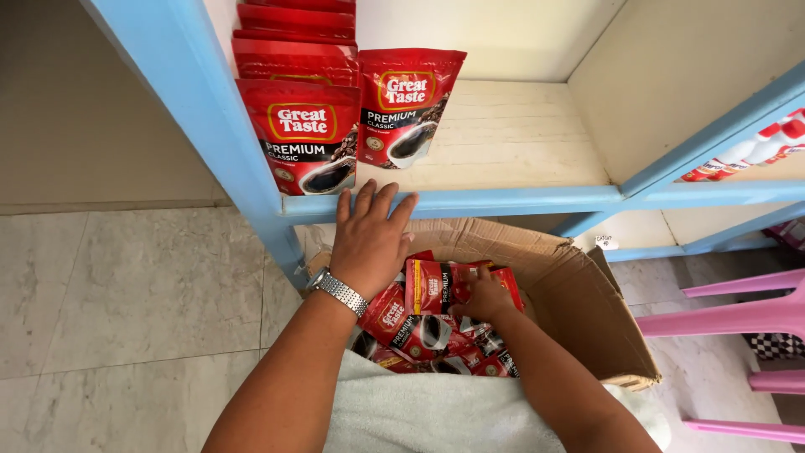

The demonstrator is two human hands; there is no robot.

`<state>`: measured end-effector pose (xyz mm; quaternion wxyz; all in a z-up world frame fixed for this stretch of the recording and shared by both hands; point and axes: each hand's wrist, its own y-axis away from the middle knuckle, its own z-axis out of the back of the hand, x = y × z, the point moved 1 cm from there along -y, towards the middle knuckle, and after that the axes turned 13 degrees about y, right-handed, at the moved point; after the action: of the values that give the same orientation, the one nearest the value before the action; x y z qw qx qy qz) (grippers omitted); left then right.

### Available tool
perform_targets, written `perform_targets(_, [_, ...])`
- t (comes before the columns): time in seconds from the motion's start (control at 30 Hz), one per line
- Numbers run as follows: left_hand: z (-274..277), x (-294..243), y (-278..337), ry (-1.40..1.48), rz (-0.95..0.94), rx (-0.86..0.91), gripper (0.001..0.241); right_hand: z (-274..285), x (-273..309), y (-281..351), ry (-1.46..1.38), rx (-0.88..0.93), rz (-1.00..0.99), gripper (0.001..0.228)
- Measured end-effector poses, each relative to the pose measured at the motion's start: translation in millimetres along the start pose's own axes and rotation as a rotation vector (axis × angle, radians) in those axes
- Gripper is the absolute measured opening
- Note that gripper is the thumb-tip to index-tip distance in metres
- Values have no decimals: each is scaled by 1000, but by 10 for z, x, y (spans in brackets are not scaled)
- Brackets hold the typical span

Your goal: Stocking individual coffee packets onto a store shelf from a cardboard box.

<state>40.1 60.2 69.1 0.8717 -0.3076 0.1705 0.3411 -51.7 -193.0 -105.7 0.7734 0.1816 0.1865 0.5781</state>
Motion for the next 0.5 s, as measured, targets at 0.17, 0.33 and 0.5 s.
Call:
perform_targets(0.17, [-22,-1,-17,-4,2,-1,56,-722,-405,-548,-90,-122,40,56])
perform_targets(0.33, [0,0,13,39,-20,-43,46,93,-478,-159,-336,-209,22,52])
perform_targets(0.5, [-54,-178,25,186,-105,-48,34,989,-457,849,-547,-387,114,54])
